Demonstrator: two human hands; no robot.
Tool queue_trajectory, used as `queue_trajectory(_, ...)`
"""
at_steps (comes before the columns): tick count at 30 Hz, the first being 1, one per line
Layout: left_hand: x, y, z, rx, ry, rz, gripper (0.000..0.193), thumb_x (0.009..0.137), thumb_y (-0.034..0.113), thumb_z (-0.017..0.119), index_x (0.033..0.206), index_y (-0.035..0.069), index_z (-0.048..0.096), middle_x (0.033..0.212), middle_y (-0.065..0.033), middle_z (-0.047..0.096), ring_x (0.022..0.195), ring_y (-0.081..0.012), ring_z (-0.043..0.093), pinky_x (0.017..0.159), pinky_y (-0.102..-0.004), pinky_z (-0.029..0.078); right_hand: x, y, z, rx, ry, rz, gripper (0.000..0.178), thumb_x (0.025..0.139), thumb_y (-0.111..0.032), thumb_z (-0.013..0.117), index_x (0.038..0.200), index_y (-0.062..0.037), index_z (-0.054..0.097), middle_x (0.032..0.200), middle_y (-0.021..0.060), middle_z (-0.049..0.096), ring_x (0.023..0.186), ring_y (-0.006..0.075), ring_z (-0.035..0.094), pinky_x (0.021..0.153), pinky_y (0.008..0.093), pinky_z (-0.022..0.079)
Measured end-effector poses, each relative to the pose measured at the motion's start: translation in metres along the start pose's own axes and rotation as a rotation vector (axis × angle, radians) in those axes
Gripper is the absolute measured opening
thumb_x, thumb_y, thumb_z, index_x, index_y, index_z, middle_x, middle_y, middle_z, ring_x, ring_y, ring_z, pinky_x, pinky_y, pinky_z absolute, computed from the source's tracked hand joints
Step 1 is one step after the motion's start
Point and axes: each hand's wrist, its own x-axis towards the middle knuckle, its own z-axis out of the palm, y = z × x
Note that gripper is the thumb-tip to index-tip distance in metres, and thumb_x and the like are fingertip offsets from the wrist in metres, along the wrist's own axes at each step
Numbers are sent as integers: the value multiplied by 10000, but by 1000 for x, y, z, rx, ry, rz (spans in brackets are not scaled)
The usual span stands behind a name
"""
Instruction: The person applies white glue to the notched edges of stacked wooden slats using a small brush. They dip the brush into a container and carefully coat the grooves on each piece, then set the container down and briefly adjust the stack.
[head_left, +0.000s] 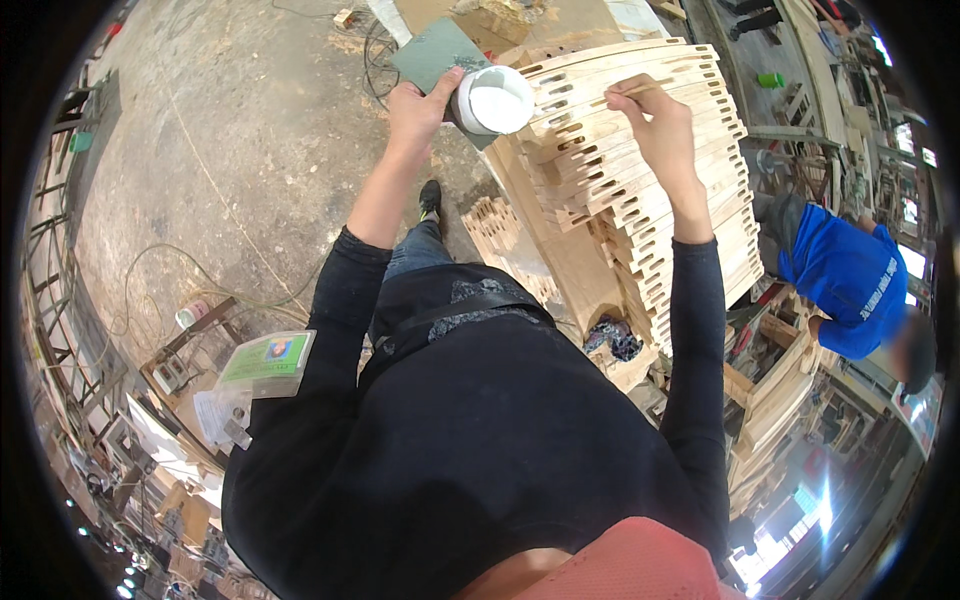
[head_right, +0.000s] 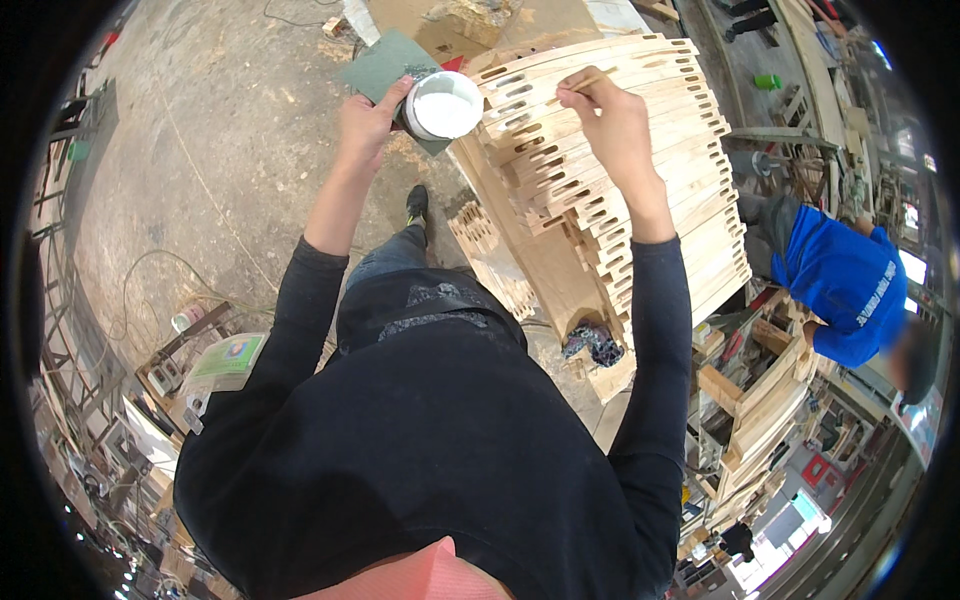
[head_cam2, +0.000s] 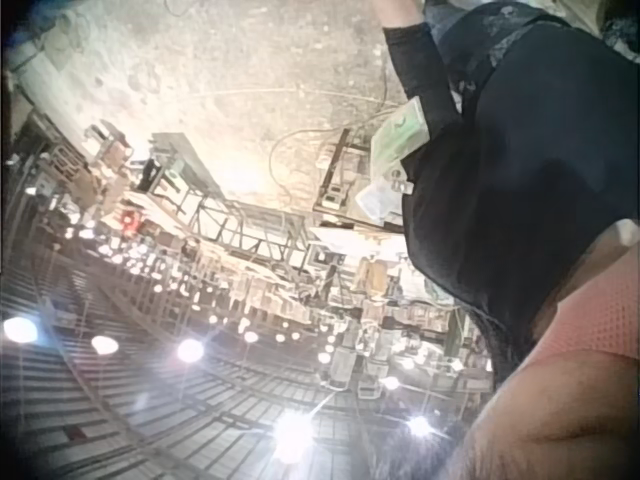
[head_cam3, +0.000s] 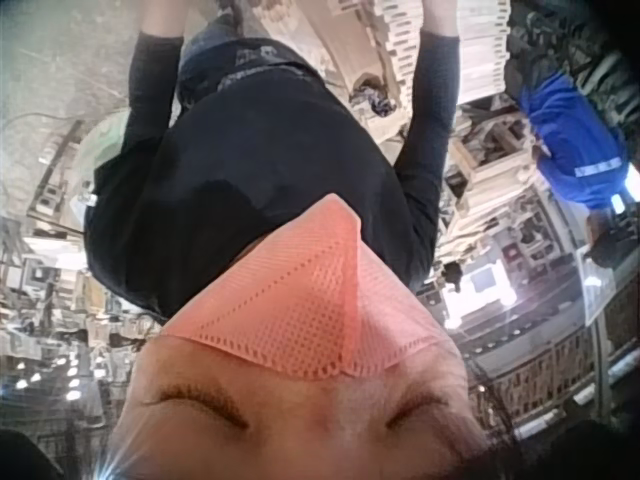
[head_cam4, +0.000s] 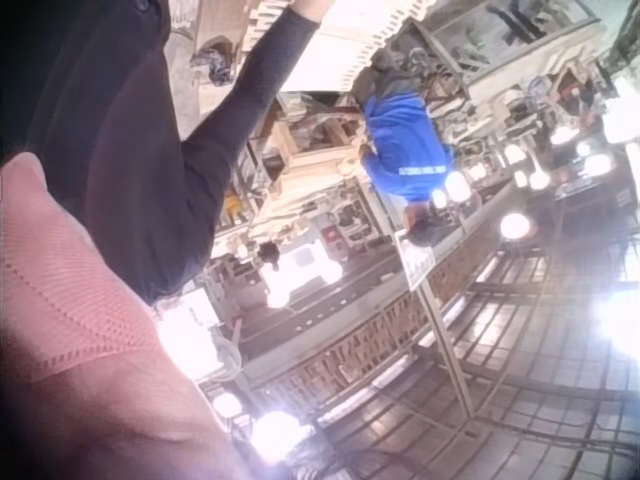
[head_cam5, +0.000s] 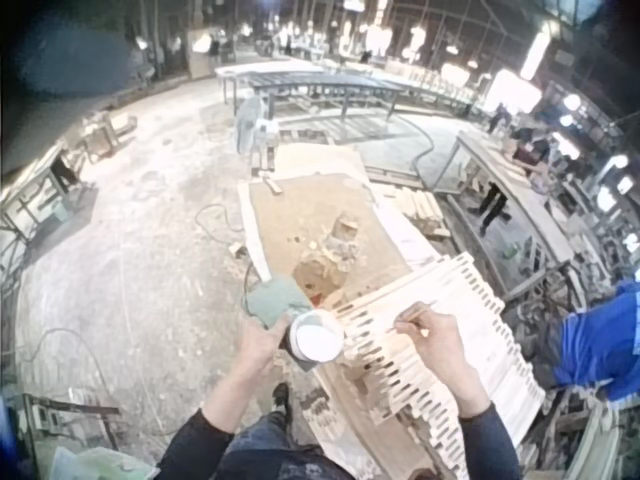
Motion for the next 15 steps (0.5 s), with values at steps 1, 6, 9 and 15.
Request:
queue_trajectory(1, 0, 0, 0, -18, -5, 25, 274, 821, 205, 727, 887, -55, 668, 808, -91, 683, 645, -133, 636, 540, -276, 508, -1, -7, -6, 28, 22, -9, 93, 847, -106, 669, 873, -19, 650, 810, 65, 694, 757, 139, 683, 685, 262, 523)
queue_trajectory(6, -8, 3, 12, 10, -17, 37, 280, 819, 211, 726, 853, -63, 678, 789, -85, 681, 653, -116, 612, 570, -267, 481, -10, -37, -17, 657, 78, 231, 161, 889, -108, 637, 917, 50, 651, 931, 80, 685, 823, 147, 685, 712, 244, 536)
queue_trajectory(9, -7, 0, 18, -32, -84, 52, 279, 817, 212, 729, 854, -61, 682, 787, -82, 680, 647, -112, 603, 566, -264, 476, -21, -41, -3, 547, 88, 165, 177, 898, -122, 634, 899, 54, 645, 900, 108, 677, 808, 145, 683, 704, 231, 531)
queue_trajectory(15, -13, 4, 28, -35, -107, 48, 291, 814, 218, 736, 858, -64, 680, 786, -80, 679, 628, -113, 596, 551, -268, 475, -35, -32, 9, 565, -8, 330, 208, 885, -168, 663, 849, 33, 621, 850, 111, 683, 775, 154, 684, 696, 231, 535)
